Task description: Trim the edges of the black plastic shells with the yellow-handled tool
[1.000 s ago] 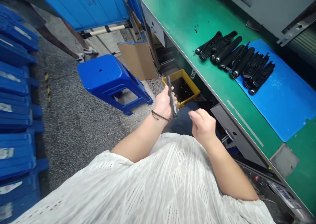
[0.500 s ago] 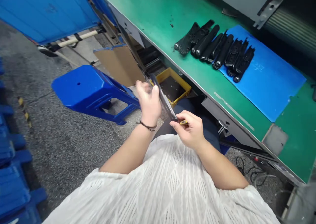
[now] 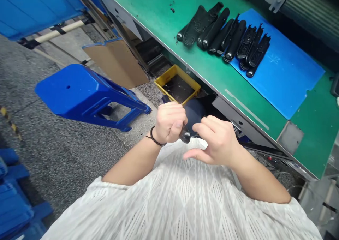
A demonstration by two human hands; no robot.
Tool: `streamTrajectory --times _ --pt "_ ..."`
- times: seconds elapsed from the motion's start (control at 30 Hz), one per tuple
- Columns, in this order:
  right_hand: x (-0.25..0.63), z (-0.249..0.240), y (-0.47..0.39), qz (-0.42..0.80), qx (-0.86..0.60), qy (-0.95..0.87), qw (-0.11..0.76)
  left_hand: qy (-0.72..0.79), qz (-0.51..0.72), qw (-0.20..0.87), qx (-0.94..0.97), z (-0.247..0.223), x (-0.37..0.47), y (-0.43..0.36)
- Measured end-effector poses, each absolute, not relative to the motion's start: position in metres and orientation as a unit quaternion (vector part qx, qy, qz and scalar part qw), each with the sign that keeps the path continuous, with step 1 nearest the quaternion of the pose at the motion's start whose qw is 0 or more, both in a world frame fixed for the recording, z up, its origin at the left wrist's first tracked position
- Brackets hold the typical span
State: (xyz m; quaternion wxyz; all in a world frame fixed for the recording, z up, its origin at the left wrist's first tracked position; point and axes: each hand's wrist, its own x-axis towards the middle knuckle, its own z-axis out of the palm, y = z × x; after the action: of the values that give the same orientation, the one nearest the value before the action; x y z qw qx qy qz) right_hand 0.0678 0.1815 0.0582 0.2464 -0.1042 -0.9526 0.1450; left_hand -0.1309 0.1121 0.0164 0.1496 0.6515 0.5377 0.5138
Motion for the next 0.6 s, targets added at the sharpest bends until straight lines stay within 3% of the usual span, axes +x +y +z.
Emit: streamTrajectory --times 0.17,0.43,0.6 --pt "0.062 0.062 0.182 0.139 -0.111 -0.961 0.212 0.527 0.513 0.146 0.662 0.020 -0.124 0.112" --pt "0.061 0.060 0.184 0.021 -0.110 -0.940 0.323 0.548 0.535 0.086 0.638 0.021 -0.113 0.110" --pt "0.061 0.052 0.184 -0.072 -0.140 -0.916 0.370 0.602 0.563 0.107 0.556 0.023 -0.094 0.104"
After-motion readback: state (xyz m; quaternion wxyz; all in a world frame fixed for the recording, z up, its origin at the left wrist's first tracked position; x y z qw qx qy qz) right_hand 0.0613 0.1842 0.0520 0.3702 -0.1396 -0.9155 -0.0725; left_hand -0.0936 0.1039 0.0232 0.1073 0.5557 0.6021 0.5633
